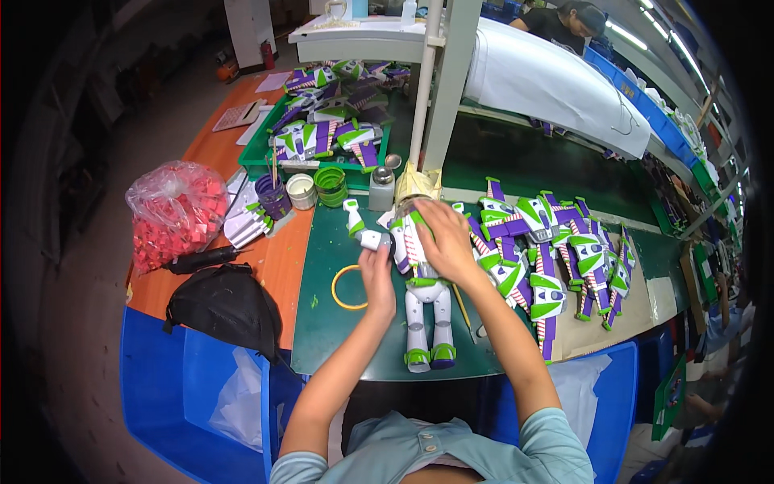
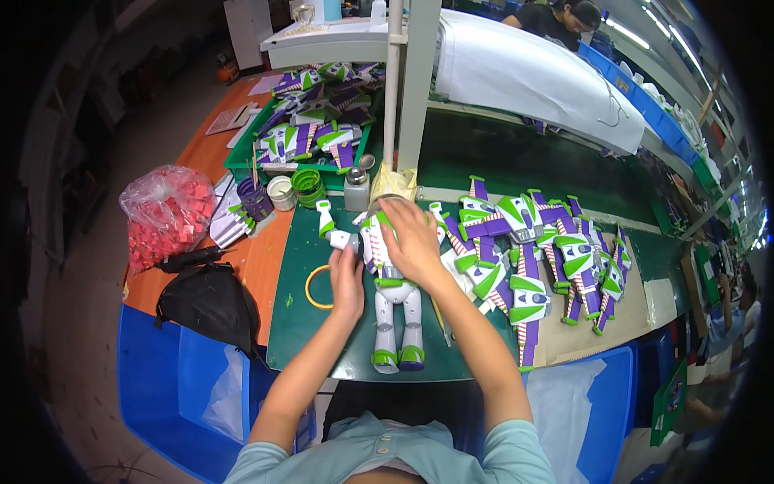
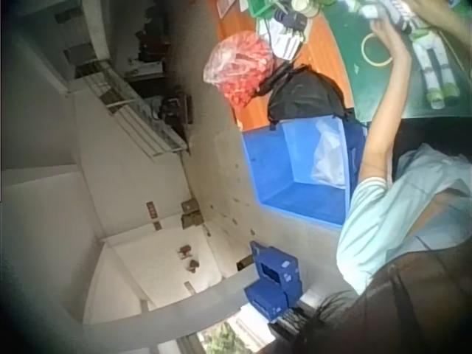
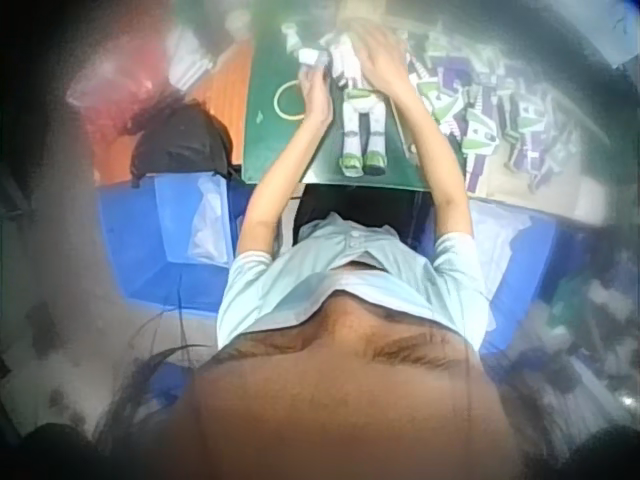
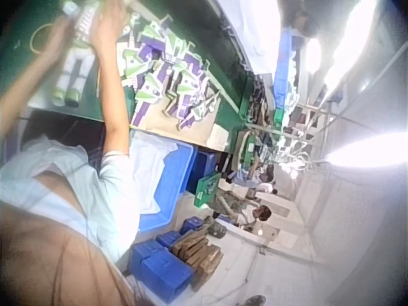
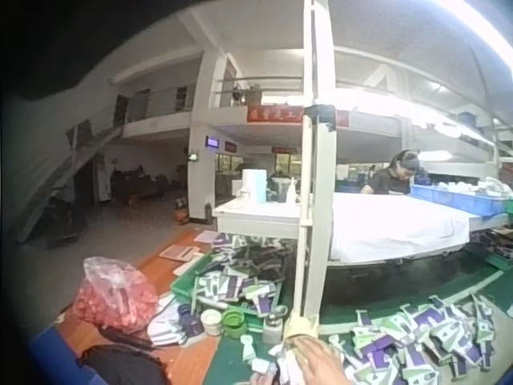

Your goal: The person assembles toy jetpacks by attaching them onto a toy figure body on the workbench, folding their wings inward by hand, and placing the folded components into a blue bin.

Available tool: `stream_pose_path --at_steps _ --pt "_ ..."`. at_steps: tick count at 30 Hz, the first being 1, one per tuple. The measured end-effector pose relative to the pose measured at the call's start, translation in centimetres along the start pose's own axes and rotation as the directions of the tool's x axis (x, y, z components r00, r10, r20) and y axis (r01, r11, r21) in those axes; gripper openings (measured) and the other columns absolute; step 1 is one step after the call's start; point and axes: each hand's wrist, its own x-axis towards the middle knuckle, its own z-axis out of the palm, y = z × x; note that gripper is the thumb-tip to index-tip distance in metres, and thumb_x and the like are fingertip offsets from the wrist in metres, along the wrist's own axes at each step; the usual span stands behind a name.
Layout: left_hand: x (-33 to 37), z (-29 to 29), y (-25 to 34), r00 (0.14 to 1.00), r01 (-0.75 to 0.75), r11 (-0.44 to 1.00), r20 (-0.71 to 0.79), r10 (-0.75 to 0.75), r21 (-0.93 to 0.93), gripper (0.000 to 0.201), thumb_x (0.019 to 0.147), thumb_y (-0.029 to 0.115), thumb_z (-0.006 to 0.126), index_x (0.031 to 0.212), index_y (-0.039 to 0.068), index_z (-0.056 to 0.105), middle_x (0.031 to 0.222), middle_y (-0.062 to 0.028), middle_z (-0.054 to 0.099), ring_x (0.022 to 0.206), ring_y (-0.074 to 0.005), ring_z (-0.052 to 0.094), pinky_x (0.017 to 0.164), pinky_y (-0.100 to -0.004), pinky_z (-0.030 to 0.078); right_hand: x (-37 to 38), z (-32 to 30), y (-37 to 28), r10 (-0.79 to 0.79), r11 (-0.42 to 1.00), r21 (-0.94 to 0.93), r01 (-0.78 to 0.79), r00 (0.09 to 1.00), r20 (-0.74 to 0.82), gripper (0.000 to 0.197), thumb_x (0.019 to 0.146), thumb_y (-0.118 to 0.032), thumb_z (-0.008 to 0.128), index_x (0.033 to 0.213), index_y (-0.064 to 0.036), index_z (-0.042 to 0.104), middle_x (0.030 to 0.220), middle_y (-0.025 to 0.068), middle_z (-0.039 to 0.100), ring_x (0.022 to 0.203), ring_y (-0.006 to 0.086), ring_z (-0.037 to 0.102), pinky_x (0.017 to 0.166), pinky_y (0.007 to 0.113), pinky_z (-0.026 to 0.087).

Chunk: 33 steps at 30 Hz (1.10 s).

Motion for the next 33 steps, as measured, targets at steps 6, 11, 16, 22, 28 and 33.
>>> stream_pose_path --at_steps 6,11,16,22,28,33 --pt "2.9 -0.8 -1.7 0.976 -0.191 0.963 0.141 0.165 0.189 0.032 0.090 0.013 0.055 0.116 -0.002 0.043 0.108 -0.0088 0.055 0.097 -0.0119 0.053 0.085 -0.0250 0.042 1.7 1.4 1.0 0.075 0.997 0.032 -0.075 0.997 -0.016 0.035 0.086 -0.020 0.049 0.117 -0.0053 0.055 0.114 0.0136 0.057 0.110 0.0301 0.048 0.092 0.041 0.032" --pt "5.1 -2.8 -0.2 0.950 -0.211 0.905 0.296 0.100 0.371 0.033 0.089 0.013 0.056 0.115 -0.003 0.044 0.107 -0.0106 0.056 0.099 -0.0124 0.053 0.085 -0.0260 0.043 1.6 1.9 1.2 0.050 0.997 0.070 -0.043 0.994 -0.099 0.031 0.086 -0.019 0.049 0.112 -0.0048 0.057 0.111 0.0120 0.059 0.109 0.0287 0.049 0.092 0.040 0.032" --pt "3.5 -1.4 -1.8 0.994 -0.034 0.994 0.109 0.023 0.105 0.034 0.091 0.022 0.054 0.118 0.003 0.042 0.106 -0.0072 0.056 0.094 -0.0136 0.056 0.081 -0.0296 0.046 1.5 2.1 0.4 -0.018 0.999 0.033 0.021 0.996 -0.092 0.030 0.084 -0.017 0.049 0.111 -0.0051 0.055 0.113 0.0098 0.057 0.112 0.0264 0.046 0.094 0.042 0.030" --pt "3.6 -1.8 -2.6 0.991 -0.115 0.988 0.077 0.107 0.100 0.040 0.091 0.019 0.053 0.123 0.004 0.036 0.110 -0.0092 0.055 0.098 -0.0153 0.056 0.084 -0.0307 0.046 2.1 2.3 0.4 -0.060 0.998 0.016 0.062 0.995 -0.077 0.029 0.084 -0.017 0.048 0.110 -0.0071 0.056 0.115 0.0086 0.056 0.113 0.0267 0.047 0.094 0.040 0.031" --pt "3.8 -1.4 -1.6 0.993 -0.026 0.999 0.119 0.023 0.022 0.043 0.086 0.012 0.060 0.122 -0.001 0.039 0.114 -0.0104 0.052 0.101 -0.0143 0.051 0.087 -0.0288 0.042 2.0 2.4 0.9 -0.052 0.999 -0.017 0.050 0.994 -0.097 0.027 0.084 -0.016 0.048 0.109 -0.0072 0.057 0.114 0.0100 0.057 0.112 0.0272 0.047 0.092 0.041 0.032" --pt "4.5 -3.1 -2.3 0.996 -0.058 0.996 0.072 0.053 0.066 0.053 0.086 0.001 0.054 0.134 0.002 0.031 0.121 -0.0105 0.048 0.106 -0.0168 0.051 0.086 -0.0289 0.046 2.6 2.6 0.2 -0.038 0.999 0.013 0.040 0.991 -0.126 0.023 0.085 -0.018 0.050 0.103 -0.0080 0.059 0.110 0.0091 0.059 0.108 0.0264 0.050 0.091 0.039 0.033"
